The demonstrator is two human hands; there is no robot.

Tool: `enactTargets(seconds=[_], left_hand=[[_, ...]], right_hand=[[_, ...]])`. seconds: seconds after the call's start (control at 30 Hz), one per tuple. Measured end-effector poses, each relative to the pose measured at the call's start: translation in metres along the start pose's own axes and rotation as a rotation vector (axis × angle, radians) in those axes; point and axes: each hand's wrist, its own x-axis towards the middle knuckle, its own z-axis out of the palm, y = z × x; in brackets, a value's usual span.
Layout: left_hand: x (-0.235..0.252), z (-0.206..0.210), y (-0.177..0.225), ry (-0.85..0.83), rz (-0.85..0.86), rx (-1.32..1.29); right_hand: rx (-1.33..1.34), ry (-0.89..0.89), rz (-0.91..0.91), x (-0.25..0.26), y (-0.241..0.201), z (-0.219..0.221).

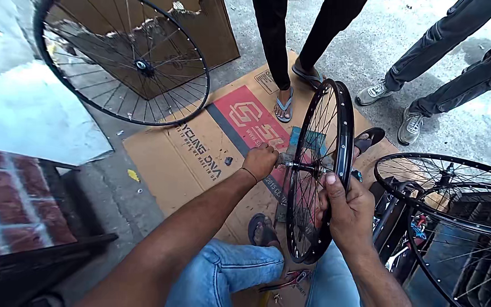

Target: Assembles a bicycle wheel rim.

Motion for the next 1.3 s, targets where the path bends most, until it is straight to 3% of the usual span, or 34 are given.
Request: enactTargets(seconds=[0.27, 0.43, 0.53, 0.7, 0.73, 0.77, 0.87, 0.93, 0.97, 1.07, 1.13, 1.2, 1.3], left_hand=[[0.017, -0.022, -0.013, -0.23, 0.029, -0.06], [-0.007, 0.006, -0.056, 0.056, 0.192, -0.483], [-0.024, 0.019, -0.061, 0.138, 0.117, -0.691], [-0.012, 0.05, -0.046, 0.369, -0.072, -0.813], [-0.008, 0.044, -0.047, 0.297, -0.149, -0.87], [-0.003, 0.029, -0.046, 0.123, -0.275, -0.969], [0.027, -0.019, -0.044, -0.515, -0.758, -1.155], [0.038, -0.028, -0.046, -0.643, -0.81, -1.162], [0.033, -0.026, -0.043, -0.565, -0.739, -1.157], [-0.005, 0.002, -0.03, 0.002, -0.333, -1.186], [-0.023, 0.022, -0.029, 0.187, -0.178, -1.182], [-0.021, 0.032, -0.03, 0.227, -0.253, -1.194], [-0.004, 0.019, -0.034, 0.078, -0.503, -1.141]], right_hand=[[0.065, 0.046, -0.111, -0.017, 0.026, 0.002], [0.142, 0.058, -0.111, -0.022, 0.03, 0.013], [0.148, 0.061, -0.107, -0.022, 0.03, 0.015], [0.181, 0.039, -0.108, -0.025, 0.032, 0.016], [0.186, 0.023, -0.115, -0.025, 0.032, 0.018], [0.185, 0.011, -0.119, -0.027, 0.032, 0.022], [0.158, 0.056, -0.138, -0.034, 0.03, 0.037], [0.14, 0.116, -0.148, -0.033, 0.026, 0.039], [0.133, 0.125, -0.134, -0.033, 0.024, 0.036], [0.221, 0.04, -0.024, -0.03, 0.019, 0.024], [0.324, -0.005, 0.062, -0.024, 0.013, 0.026], [0.305, 0.001, 0.079, -0.02, 0.009, 0.034], [0.168, 0.018, 0.03, -0.021, 0.011, 0.049]])
